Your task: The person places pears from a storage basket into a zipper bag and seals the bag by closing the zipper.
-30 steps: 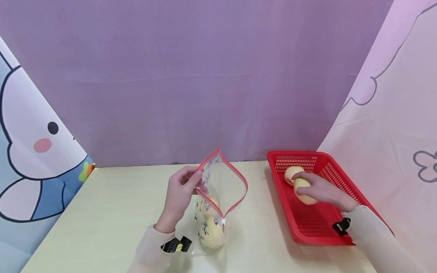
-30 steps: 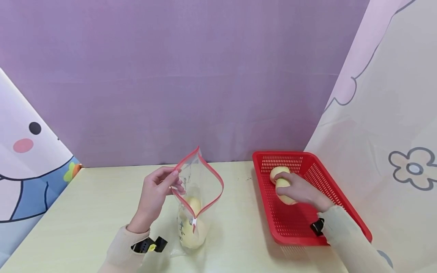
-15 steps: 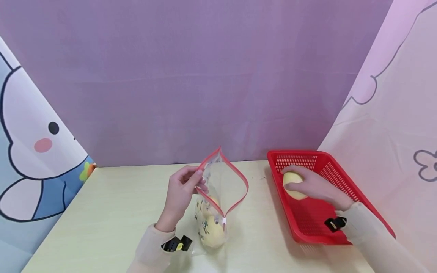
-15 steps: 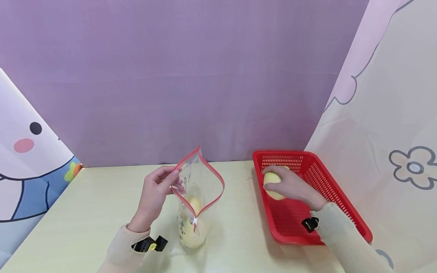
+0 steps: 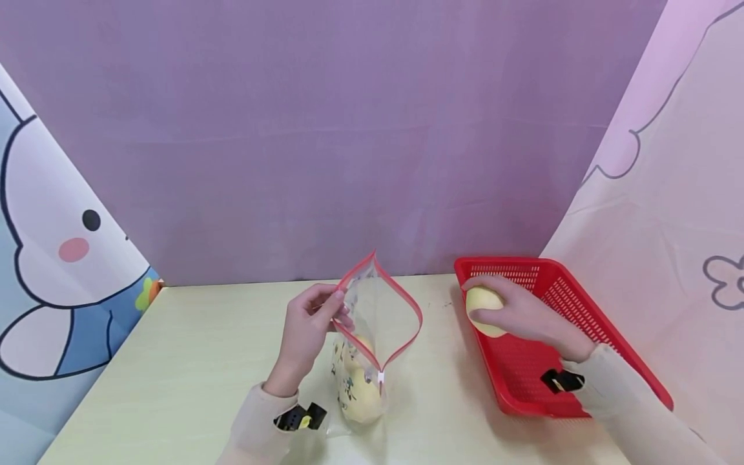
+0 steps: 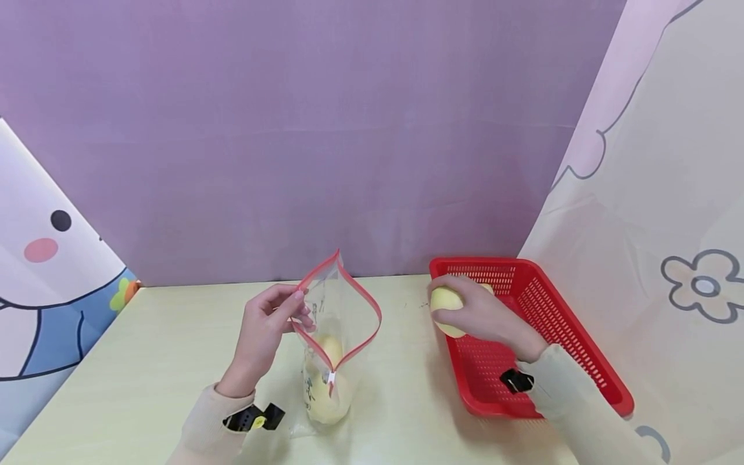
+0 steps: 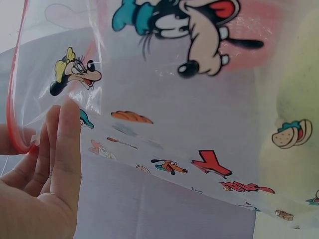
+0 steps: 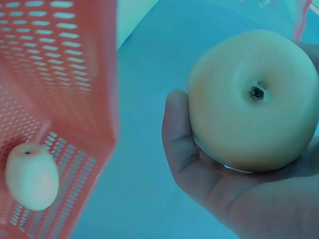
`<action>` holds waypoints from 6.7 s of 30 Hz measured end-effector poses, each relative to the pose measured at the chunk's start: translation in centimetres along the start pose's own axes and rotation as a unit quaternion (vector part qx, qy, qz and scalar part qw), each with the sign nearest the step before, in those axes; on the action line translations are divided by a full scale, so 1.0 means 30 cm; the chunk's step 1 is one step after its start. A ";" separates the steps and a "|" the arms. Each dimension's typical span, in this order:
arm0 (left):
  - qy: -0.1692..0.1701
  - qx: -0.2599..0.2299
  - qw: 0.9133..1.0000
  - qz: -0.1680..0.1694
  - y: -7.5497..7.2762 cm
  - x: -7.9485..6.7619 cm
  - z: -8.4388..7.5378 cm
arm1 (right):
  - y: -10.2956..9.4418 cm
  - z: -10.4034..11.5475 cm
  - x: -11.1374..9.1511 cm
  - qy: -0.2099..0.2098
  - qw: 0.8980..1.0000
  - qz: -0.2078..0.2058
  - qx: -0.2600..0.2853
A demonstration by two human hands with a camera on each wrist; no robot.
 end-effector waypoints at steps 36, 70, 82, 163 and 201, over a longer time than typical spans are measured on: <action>0.009 0.003 1.000 0.002 -0.001 -0.002 -0.001 | 0.040 0.326 0.040 -0.092 0.991 -0.062 0.070; 0.005 0.005 1.000 0.005 0.000 0.003 0.008 | 0.197 0.452 0.112 -0.146 0.988 0.049 0.026; 0.009 0.003 1.000 -0.015 -0.028 0.002 -0.007 | 0.192 0.438 0.113 -0.158 0.987 0.020 -0.010; -0.015 0.045 0.998 -0.030 -0.036 -0.001 0.008 | -0.064 -0.207 0.225 0.030 0.978 -0.065 -0.198; -0.008 0.052 0.998 -0.032 -0.040 -0.012 0.004 | 0.046 -0.530 0.221 0.131 0.968 0.047 -0.210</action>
Point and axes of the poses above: each hand's wrist, its own x-axis towards the middle knuckle, its own y-axis out of the palm, z = x × y, the point moved 6 cm from there along x, towards the middle knuckle, and after that the axes turned 3 degrees about z, right-handed, at the moved point
